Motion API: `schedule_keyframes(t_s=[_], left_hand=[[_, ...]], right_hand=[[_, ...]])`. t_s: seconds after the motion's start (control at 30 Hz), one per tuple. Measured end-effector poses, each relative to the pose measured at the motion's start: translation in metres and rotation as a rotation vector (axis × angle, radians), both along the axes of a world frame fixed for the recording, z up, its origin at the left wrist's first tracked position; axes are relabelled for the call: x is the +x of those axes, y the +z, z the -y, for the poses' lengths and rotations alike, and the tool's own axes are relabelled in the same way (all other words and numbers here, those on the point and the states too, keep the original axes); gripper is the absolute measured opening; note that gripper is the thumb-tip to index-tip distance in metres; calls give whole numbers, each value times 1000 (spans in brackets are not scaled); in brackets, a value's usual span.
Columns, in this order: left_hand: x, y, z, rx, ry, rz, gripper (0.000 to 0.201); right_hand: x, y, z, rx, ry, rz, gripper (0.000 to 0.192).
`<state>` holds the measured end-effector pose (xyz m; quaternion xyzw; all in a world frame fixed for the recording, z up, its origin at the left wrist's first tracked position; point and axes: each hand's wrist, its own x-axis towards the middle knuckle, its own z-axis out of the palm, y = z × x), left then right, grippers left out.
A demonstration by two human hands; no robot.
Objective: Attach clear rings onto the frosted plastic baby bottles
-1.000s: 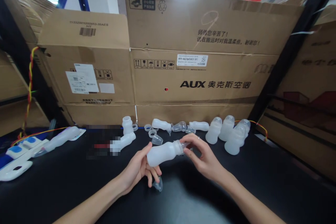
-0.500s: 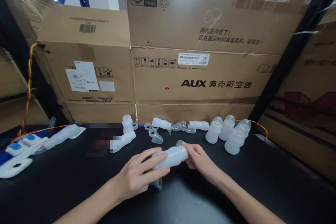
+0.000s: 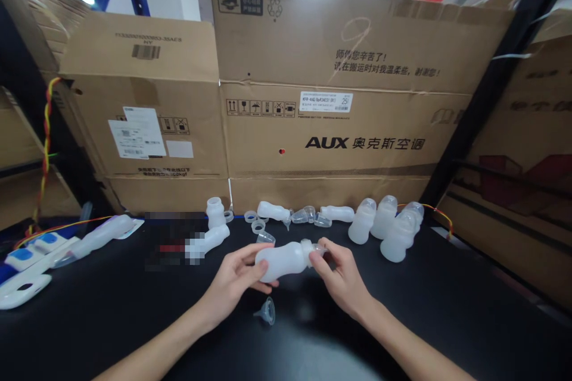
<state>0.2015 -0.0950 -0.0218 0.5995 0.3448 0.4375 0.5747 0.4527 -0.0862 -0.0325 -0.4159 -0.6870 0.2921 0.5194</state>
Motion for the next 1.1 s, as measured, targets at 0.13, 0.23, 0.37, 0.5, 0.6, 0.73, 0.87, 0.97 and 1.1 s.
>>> schedule_keyframes(t_s=[0.13, 0.23, 0.37, 0.5, 0.6, 0.73, 0.87, 0.97, 1.1], left_hand=[[5, 4, 1, -343, -157, 116, 64], [9, 3, 5, -323, -163, 87, 67], [18, -3, 16, -142, -21, 7, 76], [21, -7, 21, -10, 127, -10, 72], [14, -5, 9, 75, 236, 87, 63], [0, -5, -12, 71, 280, 83, 60], [-5, -10, -22, 69, 249, 30, 59], [-6, -14, -23, 83, 234, -3, 58], [-11, -13, -25, 111, 260, -33, 56]], right_hand=[[-5, -2, 2, 5, 2, -194, 38], [-8, -2, 2, 8, 30, -285, 32], [-7, -2, 3, 36, 10, -298, 34], [-3, 1, 0, -47, 90, -334, 33], [7, 1, -11, -35, 70, -301, 40], [26, -11, -28, 151, -56, 303, 44], [35, -25, -37, 192, -27, 796, 56], [34, -23, -37, 195, -10, 774, 41], [36, -9, -36, 254, -49, 644, 31]])
